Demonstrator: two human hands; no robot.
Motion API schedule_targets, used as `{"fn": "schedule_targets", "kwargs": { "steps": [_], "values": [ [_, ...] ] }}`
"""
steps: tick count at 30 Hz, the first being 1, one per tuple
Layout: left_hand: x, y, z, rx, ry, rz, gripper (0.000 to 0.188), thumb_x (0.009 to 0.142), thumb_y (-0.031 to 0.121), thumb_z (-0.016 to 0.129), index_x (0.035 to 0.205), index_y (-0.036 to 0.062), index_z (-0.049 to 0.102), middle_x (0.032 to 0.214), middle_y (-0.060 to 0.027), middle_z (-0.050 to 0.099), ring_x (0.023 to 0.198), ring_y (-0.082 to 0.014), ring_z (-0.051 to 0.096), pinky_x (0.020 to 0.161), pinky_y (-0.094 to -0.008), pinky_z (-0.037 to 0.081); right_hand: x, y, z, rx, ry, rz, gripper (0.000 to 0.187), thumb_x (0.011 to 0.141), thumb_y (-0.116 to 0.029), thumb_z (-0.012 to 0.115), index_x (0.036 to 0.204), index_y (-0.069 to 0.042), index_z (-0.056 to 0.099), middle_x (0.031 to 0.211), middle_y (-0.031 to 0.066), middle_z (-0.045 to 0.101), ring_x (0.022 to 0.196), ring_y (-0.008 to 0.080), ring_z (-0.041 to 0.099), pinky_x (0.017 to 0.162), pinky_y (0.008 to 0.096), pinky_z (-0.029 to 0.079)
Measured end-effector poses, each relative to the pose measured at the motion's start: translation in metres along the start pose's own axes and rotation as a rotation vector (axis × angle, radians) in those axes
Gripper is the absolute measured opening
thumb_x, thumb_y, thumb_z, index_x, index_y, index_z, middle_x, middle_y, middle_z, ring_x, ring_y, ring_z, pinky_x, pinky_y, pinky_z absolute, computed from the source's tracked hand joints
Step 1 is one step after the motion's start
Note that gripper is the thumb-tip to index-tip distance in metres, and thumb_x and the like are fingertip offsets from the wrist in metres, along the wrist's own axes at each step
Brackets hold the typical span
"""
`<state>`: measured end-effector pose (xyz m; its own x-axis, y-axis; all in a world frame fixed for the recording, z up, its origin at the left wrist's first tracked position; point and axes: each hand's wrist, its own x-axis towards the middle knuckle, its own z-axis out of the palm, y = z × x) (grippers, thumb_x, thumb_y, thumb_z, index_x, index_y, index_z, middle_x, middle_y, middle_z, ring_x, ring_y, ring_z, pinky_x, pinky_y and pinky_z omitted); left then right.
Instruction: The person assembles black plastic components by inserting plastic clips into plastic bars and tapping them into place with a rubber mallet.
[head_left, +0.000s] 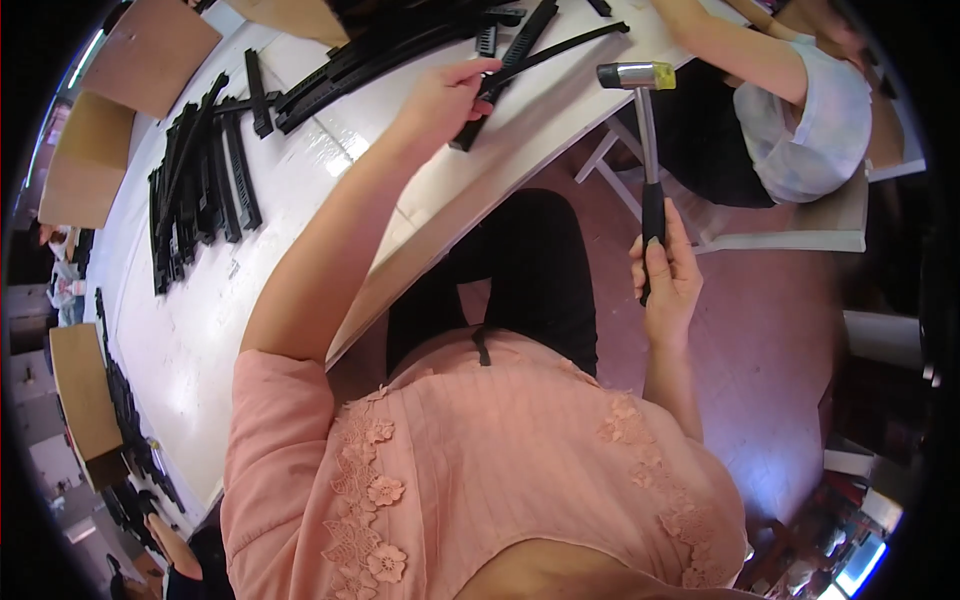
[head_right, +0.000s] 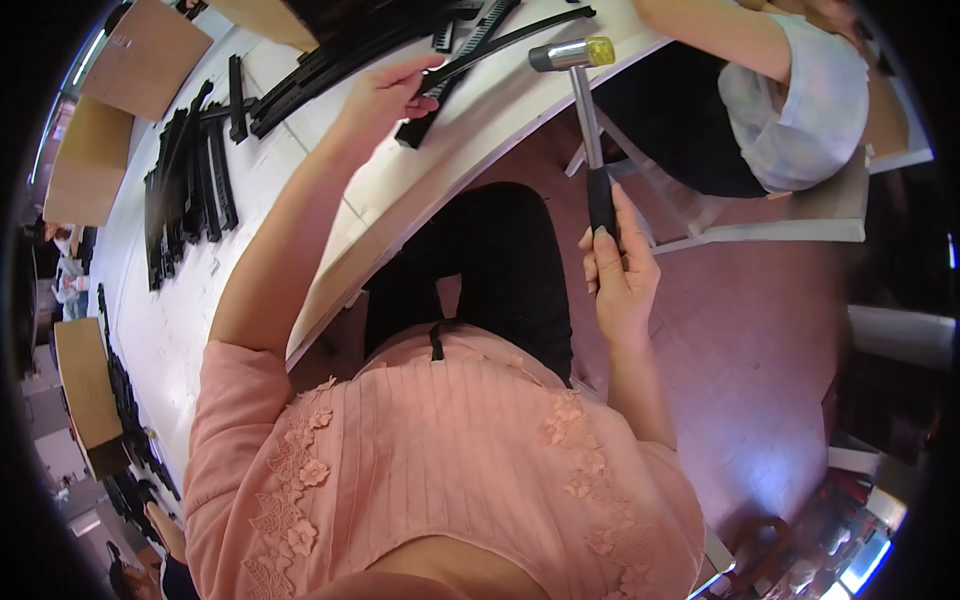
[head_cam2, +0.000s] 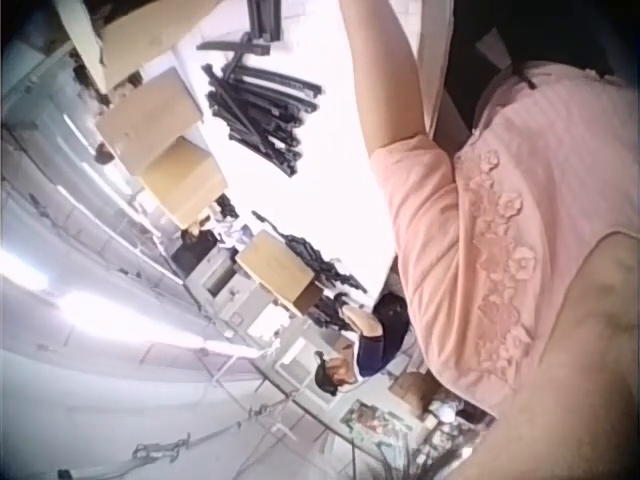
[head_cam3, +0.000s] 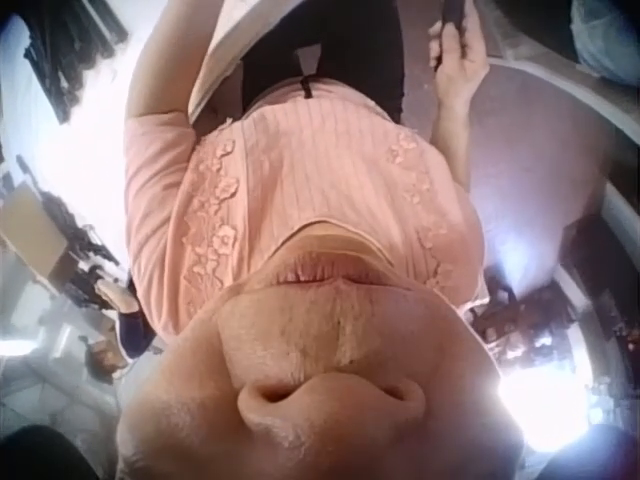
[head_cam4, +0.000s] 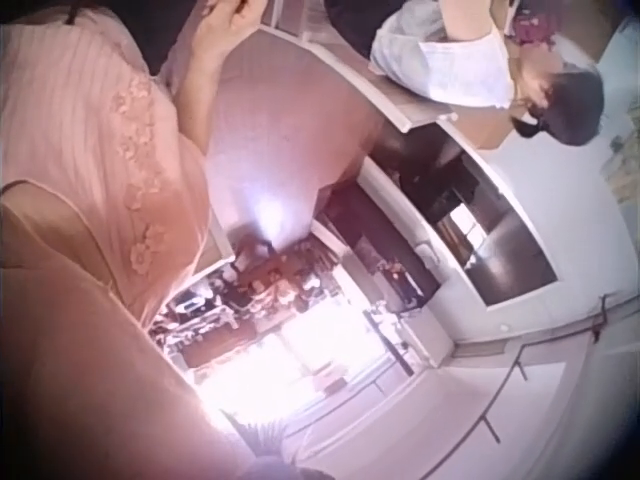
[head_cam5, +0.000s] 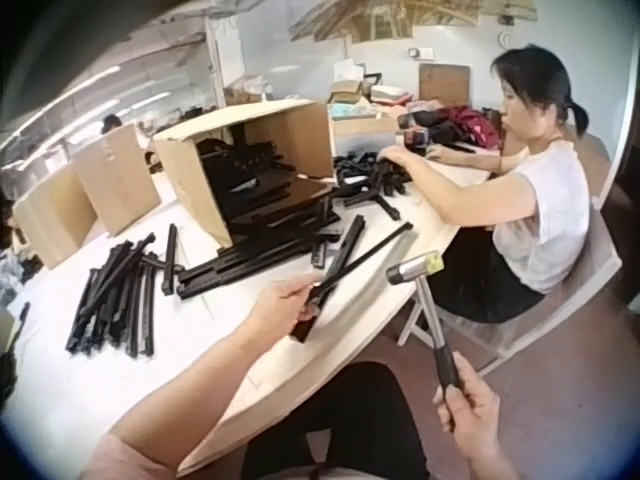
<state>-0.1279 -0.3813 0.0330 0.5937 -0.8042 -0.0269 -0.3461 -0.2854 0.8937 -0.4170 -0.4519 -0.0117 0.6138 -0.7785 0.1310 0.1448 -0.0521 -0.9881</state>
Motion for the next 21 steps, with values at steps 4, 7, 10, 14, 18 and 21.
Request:
{"fn": "schedule_targets", "kwargs": {
  "steps": [4,7,10,14,18,21],
  "values": [
    [-0.046,-0.012,-0.043,-0.51,-0.038,-0.18,0.029,0.096,0.012,0.04,0.119,0.0014,0.054,0.101,-0.0069,0.055,0.085,-0.0146,0.059,0.082,-0.0277,0.05,0.004,0.003,0.011,0.018,-0.047,0.023,0.044,0.091,-0.001,0.044,0.135,-0.007,0.039,0.081,0.0031,0.053,0.054,0.0024,0.039,0.046,0.0136,0.034],
    [-0.089,-0.023,-0.069,-0.593,0.003,-0.207,0.029,0.095,0.011,0.041,0.12,0.0003,0.053,0.102,-0.0078,0.055,0.087,-0.0149,0.059,0.083,-0.0285,0.05,0.002,0.003,0.025,0.028,-0.116,0.012,0.044,0.091,-0.002,0.044,0.135,-0.006,0.039,0.081,0.0031,0.053,0.054,0.0023,0.039,0.046,0.0136,0.034],
    [-0.13,-0.04,-0.092,-0.732,0.036,-0.164,0.029,0.095,0.01,0.042,0.12,-0.0006,0.052,0.105,-0.008,0.056,0.087,-0.0148,0.059,0.083,-0.0282,0.05,-0.002,0.002,0.041,-0.011,-0.188,-0.01,0.043,0.092,-0.004,0.044,0.134,-0.005,0.039,0.081,0.003,0.053,0.054,0.002,0.039,0.046,0.0134,0.033],
    [-0.181,-0.058,-0.112,-0.716,0.174,-0.18,0.029,0.094,0.011,0.043,0.119,-0.001,0.052,0.104,-0.0065,0.057,0.087,-0.0133,0.059,0.083,-0.0275,0.05,-0.006,0.006,0.067,-0.015,-0.336,-0.007,0.043,0.092,-0.004,0.045,0.134,-0.005,0.039,0.081,0.003,0.054,0.054,0.0019,0.039,0.045,0.0137,0.033],
    [-0.221,-0.079,-0.125,-0.682,0.302,-0.254,0.029,0.092,0.014,0.05,0.117,-0.0003,0.054,0.098,-0.0047,0.058,0.084,-0.0103,0.058,0.081,-0.0258,0.048,-0.014,0.003,0.094,-0.065,-0.452,0.046,0.044,0.091,-0.005,0.047,0.134,-0.006,0.04,0.082,0.0019,0.054,0.055,0.0013,0.039,0.047,0.0129,0.033],
    [-0.244,-0.091,-0.132,-0.309,0.383,-0.278,0.03,0.086,0.013,0.06,0.112,0.0006,0.057,0.092,-0.0026,0.058,0.081,-0.0068,0.054,0.077,-0.0218,0.045,-0.017,0.0,0.111,-0.153,-0.567,0.058,0.042,0.09,-0.004,0.049,0.132,-0.005,0.044,0.083,0.0009,0.055,0.056,0.0011,0.039,0.049,0.0129,0.033]
  ]
}}
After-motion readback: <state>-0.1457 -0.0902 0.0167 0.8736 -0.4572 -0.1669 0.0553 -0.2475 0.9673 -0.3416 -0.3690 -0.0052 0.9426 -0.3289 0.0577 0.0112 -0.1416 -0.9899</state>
